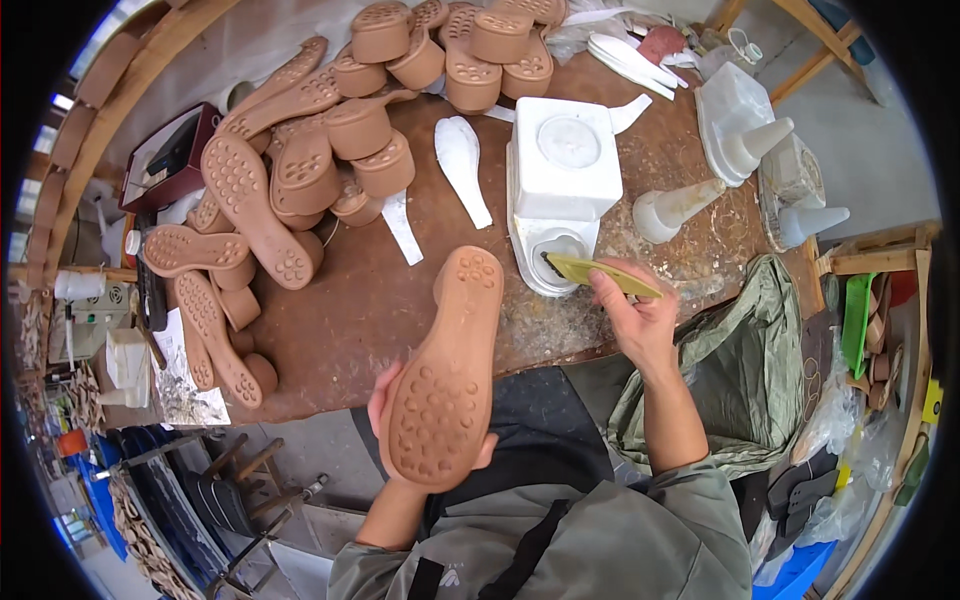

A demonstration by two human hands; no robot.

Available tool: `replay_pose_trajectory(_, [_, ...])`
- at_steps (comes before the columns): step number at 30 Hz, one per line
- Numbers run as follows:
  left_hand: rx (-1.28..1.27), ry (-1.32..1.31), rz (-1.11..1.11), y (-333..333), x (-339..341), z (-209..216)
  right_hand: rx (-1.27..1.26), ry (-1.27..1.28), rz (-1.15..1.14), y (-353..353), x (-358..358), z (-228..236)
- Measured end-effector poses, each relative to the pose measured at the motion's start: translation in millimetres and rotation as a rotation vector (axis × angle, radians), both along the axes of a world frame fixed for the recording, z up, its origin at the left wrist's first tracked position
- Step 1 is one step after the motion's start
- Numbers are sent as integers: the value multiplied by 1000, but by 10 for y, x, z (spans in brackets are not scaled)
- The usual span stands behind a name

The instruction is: The person paints the bottom surface of wooden shoe insoles using a small brush. They repeatedly dip the brush into a white container to apply a clear or light-colored liquid to the textured surface of the insoles. After painting, the person places the insoles on a wooden rack to dry.

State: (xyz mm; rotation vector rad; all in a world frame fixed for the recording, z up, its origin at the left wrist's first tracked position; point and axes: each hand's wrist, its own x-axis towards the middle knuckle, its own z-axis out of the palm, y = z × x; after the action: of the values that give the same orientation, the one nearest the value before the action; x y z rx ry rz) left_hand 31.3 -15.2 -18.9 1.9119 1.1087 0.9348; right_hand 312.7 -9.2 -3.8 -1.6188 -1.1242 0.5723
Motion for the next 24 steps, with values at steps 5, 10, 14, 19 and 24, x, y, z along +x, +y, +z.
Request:
replay_pose_trajectory(5, [-38,86,31,-227,-26,-387,-5,-70,24,41,-8,-67])
replay_pose_trajectory(10, [86,377,-21,-198,3,-294,-31,-17,16,62,-26,-121])
replay_pose_trajectory(14, [115,381,-30,-211,-4,-310,-34,25,28,87,-26,-157])
replay_pose_trajectory(19, [183,244,-26,-236,-8,-439,-131,474,-10,106,66,-55])
replay_pose_trajectory(24, [71,105,-49,-221,-7,-311,-190,526,-10,8,72,194])
